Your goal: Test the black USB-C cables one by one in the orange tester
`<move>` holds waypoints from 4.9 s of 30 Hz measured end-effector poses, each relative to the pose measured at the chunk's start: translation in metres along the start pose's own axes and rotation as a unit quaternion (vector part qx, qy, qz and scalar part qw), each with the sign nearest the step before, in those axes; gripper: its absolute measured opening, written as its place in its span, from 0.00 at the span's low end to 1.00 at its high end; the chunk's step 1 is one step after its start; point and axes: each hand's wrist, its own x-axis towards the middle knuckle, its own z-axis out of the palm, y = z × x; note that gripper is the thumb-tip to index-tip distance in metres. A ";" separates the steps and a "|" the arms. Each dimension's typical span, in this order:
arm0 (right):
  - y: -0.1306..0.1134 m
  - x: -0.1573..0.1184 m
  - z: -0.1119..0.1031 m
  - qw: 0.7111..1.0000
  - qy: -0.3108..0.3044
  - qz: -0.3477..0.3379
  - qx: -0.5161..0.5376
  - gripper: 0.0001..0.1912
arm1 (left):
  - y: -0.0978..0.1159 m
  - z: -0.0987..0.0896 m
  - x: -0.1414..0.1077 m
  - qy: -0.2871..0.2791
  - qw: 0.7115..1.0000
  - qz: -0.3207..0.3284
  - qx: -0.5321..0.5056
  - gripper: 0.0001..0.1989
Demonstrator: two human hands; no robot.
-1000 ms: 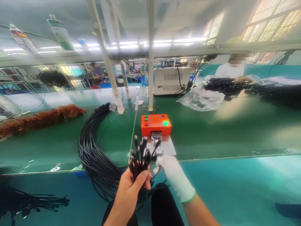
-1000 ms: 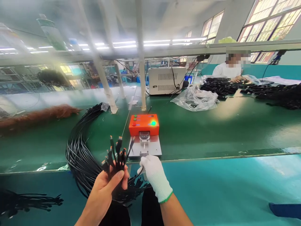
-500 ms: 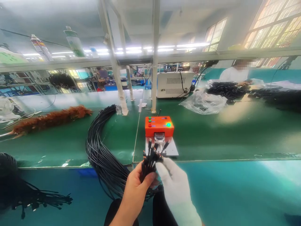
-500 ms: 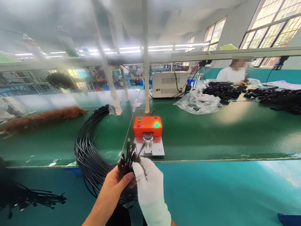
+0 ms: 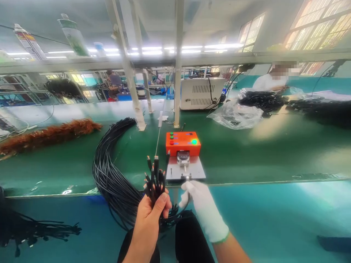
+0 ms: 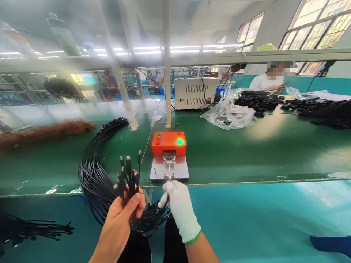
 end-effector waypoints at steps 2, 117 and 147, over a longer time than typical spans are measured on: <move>0.003 0.003 0.000 1.000 -0.011 0.005 0.013 0.13 | -0.001 -0.001 0.000 -0.001 1.000 0.000 0.000 0.07; 0.022 0.015 -0.007 0.955 -0.139 0.014 0.262 0.13 | 0.001 -0.004 -0.006 0.048 0.998 -0.035 -0.028 0.10; -0.005 -0.022 -0.017 0.947 -0.088 0.059 0.304 0.19 | 0.004 -0.006 -0.003 -0.047 0.998 -0.026 0.032 0.09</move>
